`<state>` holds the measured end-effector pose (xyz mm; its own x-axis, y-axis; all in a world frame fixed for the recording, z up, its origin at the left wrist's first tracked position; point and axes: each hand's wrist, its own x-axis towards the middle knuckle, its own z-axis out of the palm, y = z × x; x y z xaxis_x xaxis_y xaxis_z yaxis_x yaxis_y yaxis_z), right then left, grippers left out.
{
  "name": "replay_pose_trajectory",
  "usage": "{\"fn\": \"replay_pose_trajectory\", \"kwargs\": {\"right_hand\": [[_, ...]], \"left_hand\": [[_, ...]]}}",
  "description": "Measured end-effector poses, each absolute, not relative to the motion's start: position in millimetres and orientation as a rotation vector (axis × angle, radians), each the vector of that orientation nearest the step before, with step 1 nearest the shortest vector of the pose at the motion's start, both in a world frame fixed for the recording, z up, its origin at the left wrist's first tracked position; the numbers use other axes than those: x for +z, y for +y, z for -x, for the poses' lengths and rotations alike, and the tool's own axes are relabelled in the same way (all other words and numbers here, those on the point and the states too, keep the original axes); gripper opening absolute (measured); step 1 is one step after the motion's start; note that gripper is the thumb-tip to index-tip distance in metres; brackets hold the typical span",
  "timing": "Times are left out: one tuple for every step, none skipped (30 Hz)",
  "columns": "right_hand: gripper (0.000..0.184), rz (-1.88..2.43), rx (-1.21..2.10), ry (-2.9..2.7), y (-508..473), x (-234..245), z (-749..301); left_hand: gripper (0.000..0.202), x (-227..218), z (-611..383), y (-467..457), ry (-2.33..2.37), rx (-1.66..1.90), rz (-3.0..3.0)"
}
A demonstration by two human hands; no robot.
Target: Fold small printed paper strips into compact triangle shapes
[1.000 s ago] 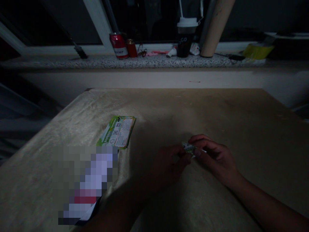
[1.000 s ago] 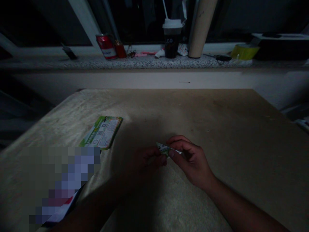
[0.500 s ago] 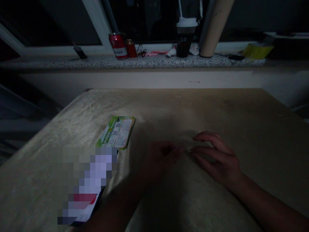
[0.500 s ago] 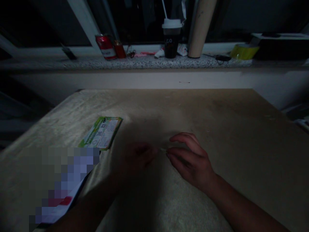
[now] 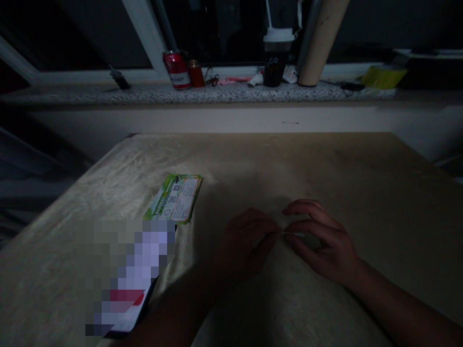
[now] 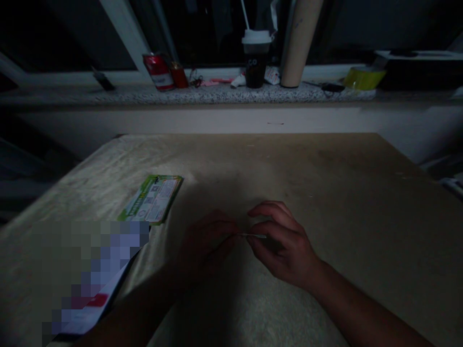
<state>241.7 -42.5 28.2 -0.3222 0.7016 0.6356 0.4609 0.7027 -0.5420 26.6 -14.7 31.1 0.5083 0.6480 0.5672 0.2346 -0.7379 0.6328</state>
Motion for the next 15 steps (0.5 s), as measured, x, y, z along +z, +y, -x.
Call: {"fn": "replay_pose_trajectory", "kwargs": {"right_hand": [[0.02, 0.892, 0.333, -1.976, -42.6, 27.9, -241.9], [0.02, 0.894, 0.342, -1.97, -42.7, 27.6, -242.0], [0.019, 0.898, 0.352, -1.963, -42.9, 27.3, -242.0], [0.017, 0.908, 0.363, -1.952, -43.0, 27.1, -241.9], [0.016, 0.921, 0.375, -1.937, -43.0, 27.1, -241.6], [0.014, 0.933, 0.388, -1.919, -43.1, 27.2, -241.3], [0.013, 0.942, 0.4, -1.9, -43.1, 27.5, -241.0], [0.012, 0.946, 0.413, -1.882, -43.2, 27.8, -240.7], [0.011, 0.949, 0.428, -1.864, -43.2, 28.2, -240.6], [0.01, 0.952, 0.448, -1.847, -43.3, 28.5, -240.8], [0.009, 0.955, 0.469, -1.834, -43.3, 28.6, -241.2], [0.009, 0.961, 0.494, -1.822, -43.4, 28.5, -241.8], [0.008, 0.972, 0.522, -1.81, -43.5, 28.1, -242.6], [0.008, 0.984, 0.553, -1.798, -43.5, 27.5, -243.4], [0.008, 0.993, 0.585, -1.781, -43.4, 26.6, -244.1]], "left_hand": [[0.009, 32.2, -26.4, -15.0, 0.723, 1.147, -2.28], [0.01, 32.9, -26.2, -15.2, 0.722, 1.143, -2.291], [0.01, 33.2, -26.1, -15.3, 0.727, 1.137, -2.298], [0.011, 33.1, -26.0, -15.4, 0.74, 1.138, -2.295], [0.011, 32.7, -25.8, -15.4, 0.753, 1.133, -2.289], [0.011, 32.0, -25.7, -15.3, 0.761, 1.132, -2.281], [0.011, 31.3, -25.5, -15.1, 0.766, 1.139, -2.268], [0.01, 30.6, -25.2, -14.9, 0.767, 1.147, -2.251], [0.01, 30.2, -24.9, -14.7, 0.766, 1.156, -2.226], [0.01, 30.1, -24.6, -14.4, 0.762, 1.162, -2.196], [0.01, 30.3, -24.2, -14.1, 0.762, 1.164, -2.162], [0.01, 30.7, -23.9, -13.8, 0.767, 1.161, -2.121], [0.009, 31.3, -23.8, -13.5, 0.773, 1.152, -2.079], [0.009, 31.9, -23.9, -13.2, 0.782, 1.142, -2.034], [0.009, 32.4, -24.2, -13.0, 0.801, 1.129, -1.983]]}}
